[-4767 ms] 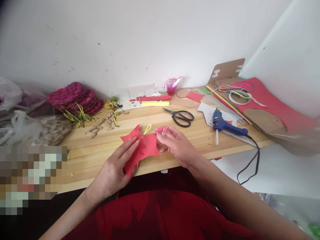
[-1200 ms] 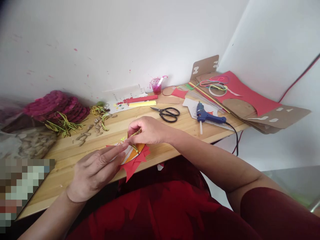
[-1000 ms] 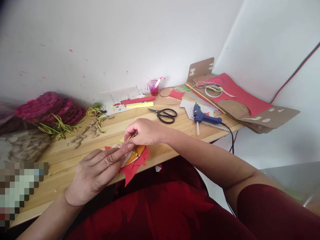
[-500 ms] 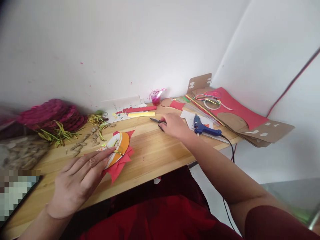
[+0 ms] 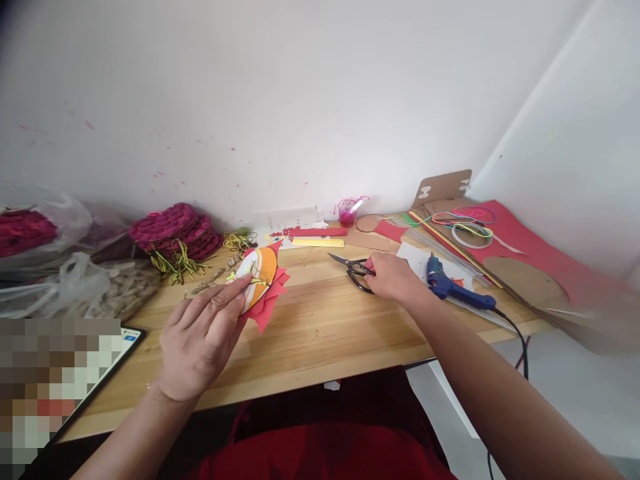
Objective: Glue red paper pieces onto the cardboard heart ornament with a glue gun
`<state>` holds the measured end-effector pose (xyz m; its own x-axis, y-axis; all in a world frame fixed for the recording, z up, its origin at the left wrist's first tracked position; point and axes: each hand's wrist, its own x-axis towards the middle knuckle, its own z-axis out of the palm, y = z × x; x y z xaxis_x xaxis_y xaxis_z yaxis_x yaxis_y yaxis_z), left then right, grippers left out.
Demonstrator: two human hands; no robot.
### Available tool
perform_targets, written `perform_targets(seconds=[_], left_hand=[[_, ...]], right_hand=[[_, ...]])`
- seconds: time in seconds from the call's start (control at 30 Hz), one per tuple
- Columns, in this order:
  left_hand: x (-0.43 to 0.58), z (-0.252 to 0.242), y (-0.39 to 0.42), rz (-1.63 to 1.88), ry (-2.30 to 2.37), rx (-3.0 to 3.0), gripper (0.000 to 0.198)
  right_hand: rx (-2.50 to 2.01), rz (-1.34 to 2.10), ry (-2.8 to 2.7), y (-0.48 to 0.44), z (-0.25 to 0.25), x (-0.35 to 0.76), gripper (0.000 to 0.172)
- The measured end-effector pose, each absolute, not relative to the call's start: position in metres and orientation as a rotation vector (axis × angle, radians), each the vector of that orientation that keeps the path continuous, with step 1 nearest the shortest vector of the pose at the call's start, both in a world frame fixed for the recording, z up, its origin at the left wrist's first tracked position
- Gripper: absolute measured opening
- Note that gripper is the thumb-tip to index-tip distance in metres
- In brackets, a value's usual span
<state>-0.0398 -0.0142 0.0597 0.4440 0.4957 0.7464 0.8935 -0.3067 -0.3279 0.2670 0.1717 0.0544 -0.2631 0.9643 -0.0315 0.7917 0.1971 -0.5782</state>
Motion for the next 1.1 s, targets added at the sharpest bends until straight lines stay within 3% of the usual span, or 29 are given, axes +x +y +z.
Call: perform_targets(seconds=[0.17, 0.3, 0.53, 0.77, 0.83, 0.93, 0.97, 1.1], left_hand=[[-0.031, 0.059, -0.008, -0.696, -1.193, -1.933, 0.028], [-0.02, 0.059, -0.004, -0.648, -1.244, -1.904, 0.021], [0.004, 0.059, -0.003, -0.583, -1.251, -1.912, 0.015], [0.012, 0.053, -0.007, -0.665, -1.252, -2.062, 0.024], [0.01, 0.054, -0.01, -0.826, -1.323, -2.175, 0.037], [-0.003, 0.059, -0.01, -1.315, -1.642, -2.176, 0.084], [-0.01, 0.06, -0.008, -1.533, -1.819, -2.072, 0.09], [-0.033, 0.061, 0.012, -2.465, -2.531, -1.616, 0.071]], right_hand=[[-1.275, 1.265, -1.819, 0.14, 0.051, 0.245, 0.047], [-1.008, 1.473, -1.556, 0.101, 0.044, 0.211, 0.058], [-0.826, 1.772, -1.213, 0.074, 0.057, 0.178, 0.048], [-0.996, 1.723, -1.057, 0.076, 0.056, 0.172, 0.034], [-0.982, 1.714, -1.053, 0.079, 0.055, 0.176, 0.029], [-0.965, 1.701, -1.07, 0.083, 0.058, 0.184, 0.028], [-0.957, 1.7, -1.079, 0.085, 0.06, 0.187, 0.029], [-0.95, 1.705, -1.172, 0.085, 0.069, 0.193, 0.029]])
